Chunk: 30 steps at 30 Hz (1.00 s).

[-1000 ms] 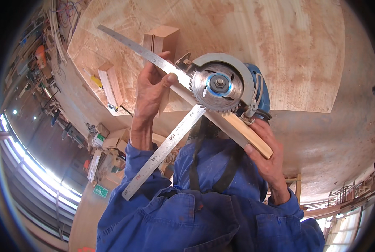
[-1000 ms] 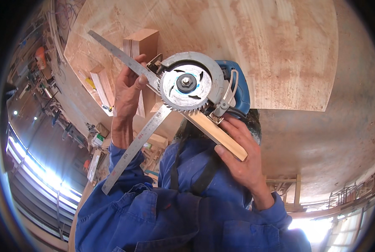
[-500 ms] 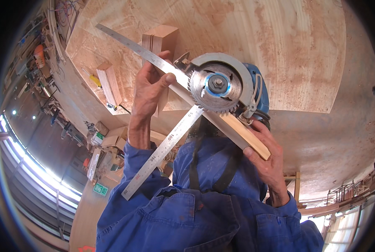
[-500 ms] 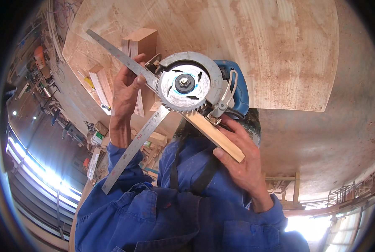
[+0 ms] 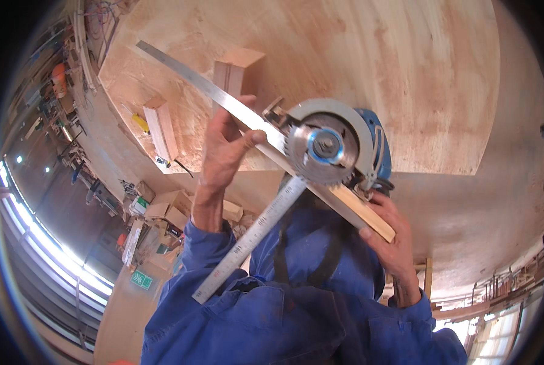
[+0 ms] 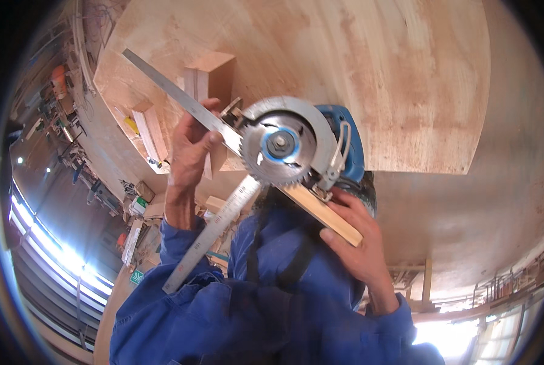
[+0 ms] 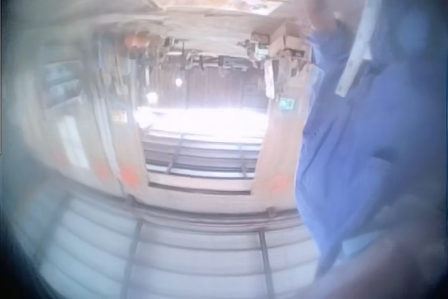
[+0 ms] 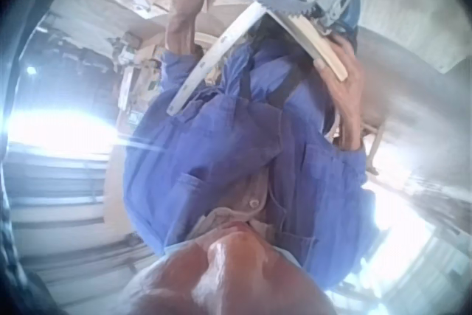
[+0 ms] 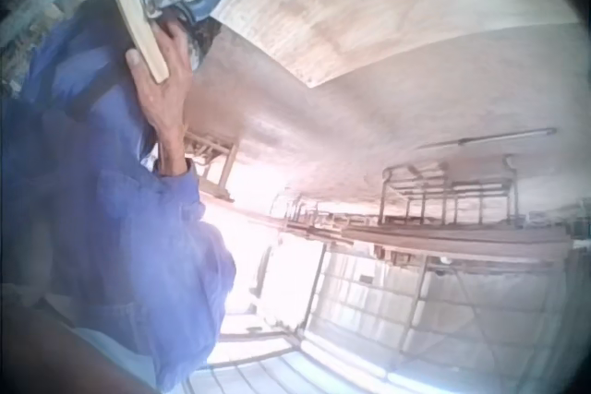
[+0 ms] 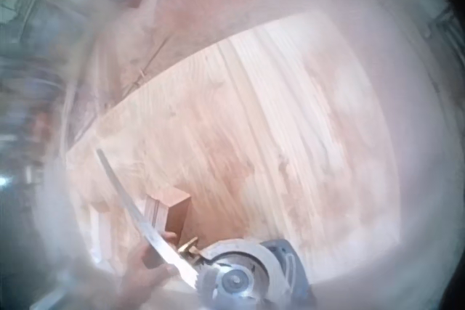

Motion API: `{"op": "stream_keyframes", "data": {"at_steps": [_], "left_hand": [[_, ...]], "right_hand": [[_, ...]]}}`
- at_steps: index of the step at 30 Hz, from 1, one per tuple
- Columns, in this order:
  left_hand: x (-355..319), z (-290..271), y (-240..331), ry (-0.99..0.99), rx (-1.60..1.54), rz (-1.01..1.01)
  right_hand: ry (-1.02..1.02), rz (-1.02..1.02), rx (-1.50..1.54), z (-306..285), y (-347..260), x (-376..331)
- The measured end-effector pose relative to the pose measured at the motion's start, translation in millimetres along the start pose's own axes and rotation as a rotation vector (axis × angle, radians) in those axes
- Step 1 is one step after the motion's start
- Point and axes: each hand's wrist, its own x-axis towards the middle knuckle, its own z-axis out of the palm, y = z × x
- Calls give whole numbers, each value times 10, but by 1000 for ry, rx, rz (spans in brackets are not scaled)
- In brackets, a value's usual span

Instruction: The person holds a circular saw and a metal ruler against a small wooden plank, repeatedly adjusting the ruler's position to measure the saw blade's depth and alignment. The person repositions the ruler multiple times while keeping the saw steady.

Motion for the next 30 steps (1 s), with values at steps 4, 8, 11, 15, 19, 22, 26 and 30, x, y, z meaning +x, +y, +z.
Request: {"op": "stream_keyframes", "data": {"at_steps": [4, 8, 11, 15, 19, 22, 26, 30], "left_hand": [[-81, 32, -28, 12, -46, 13], [-66, 35, -111, 13, 16, 105], [-80, 12, -91, 25, 8, 65], [-124, -4, -63, 20, -8, 47], [-116, 29, -41, 17, 45, 36], [-133, 27, -42, 11, 24, 47], [-132, 36, -35, 6, -14, 35], [-103, 32, -50, -9, 5, 54]], "right_hand": [[-62, 59, -45, -105, -70, 40], [-163, 37, -339, -107, -191, 176], [-209, -11, -496, -115, -200, 238], [-225, -21, -502, -40, -180, 249], [-221, -32, -512, -42, -167, 218], [-201, -46, -499, -22, -179, 191], [-192, -71, -482, -24, -168, 189], [-187, -95, -484, -23, -156, 190]]}}
